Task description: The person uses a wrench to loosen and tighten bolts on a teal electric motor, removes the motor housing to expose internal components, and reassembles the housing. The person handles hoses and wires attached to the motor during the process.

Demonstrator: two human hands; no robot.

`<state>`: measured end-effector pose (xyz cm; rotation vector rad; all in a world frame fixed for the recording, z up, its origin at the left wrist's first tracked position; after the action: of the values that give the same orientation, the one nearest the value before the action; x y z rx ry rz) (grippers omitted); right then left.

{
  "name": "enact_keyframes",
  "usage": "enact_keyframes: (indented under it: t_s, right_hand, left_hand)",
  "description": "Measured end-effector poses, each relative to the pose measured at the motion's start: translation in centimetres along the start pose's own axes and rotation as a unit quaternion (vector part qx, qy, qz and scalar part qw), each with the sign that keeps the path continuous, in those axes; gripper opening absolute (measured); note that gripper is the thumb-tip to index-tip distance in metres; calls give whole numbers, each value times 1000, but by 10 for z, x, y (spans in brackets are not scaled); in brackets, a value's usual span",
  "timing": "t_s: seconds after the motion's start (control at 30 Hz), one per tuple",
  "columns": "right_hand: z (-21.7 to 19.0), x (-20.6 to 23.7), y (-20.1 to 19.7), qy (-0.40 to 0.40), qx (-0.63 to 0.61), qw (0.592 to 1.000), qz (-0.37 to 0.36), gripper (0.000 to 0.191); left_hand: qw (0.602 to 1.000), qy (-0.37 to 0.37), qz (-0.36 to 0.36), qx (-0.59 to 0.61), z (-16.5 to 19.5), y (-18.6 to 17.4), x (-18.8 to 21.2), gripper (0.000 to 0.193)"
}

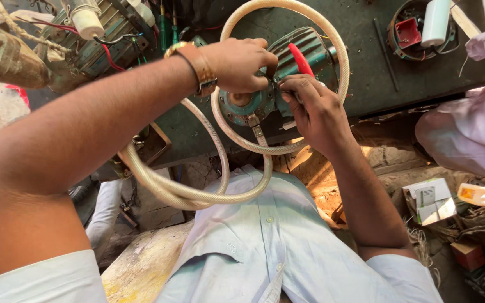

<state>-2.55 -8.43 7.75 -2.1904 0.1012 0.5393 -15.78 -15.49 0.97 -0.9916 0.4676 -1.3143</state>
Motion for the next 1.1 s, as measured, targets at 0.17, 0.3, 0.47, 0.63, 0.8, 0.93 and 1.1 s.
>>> enact_keyframes:
  t_s: [0.17,0.3,0.47,0.63,0.8,0.93,1.1]
  right_hand:
    - [16,4,-2,57,-49,996,46,10]
    - [27,8,-3,76,-77,991,84,8]
    - [33,13,-6,94,-85,987,100,14]
    - [37,15,-9,95,-112,982,120,14]
    - [45,22,-12,116,-148,971,145,13]
    - [50,27,-13,117,-182,963,162,14]
    - [57,31,-10,114,-209,954,183,14]
  left_hand:
    - [992,78,90,35,1,-2,10,22]
    - [988,83,123,37,1,0,20,23]
    - [985,79,148,32,6,-2,22,22]
    - [983,78,157,54,11,-8,23,20]
    - [988,68,129,45,13,-6,19,23]
    - [989,64,128,38,14,-4,18,24]
    - [990,52,126,21,11,-3,21,24]
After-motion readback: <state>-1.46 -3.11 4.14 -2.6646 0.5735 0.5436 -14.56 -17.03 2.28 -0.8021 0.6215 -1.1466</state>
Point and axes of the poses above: each hand's wrist, its own x-axis away from the middle knuckle, its own y-axis out of the palm, z = x × y, the point moved 8 cm from there along -x, towards the middle knuckle, and after that the axes turned 4 degrees about x, right-handed, at the moved point
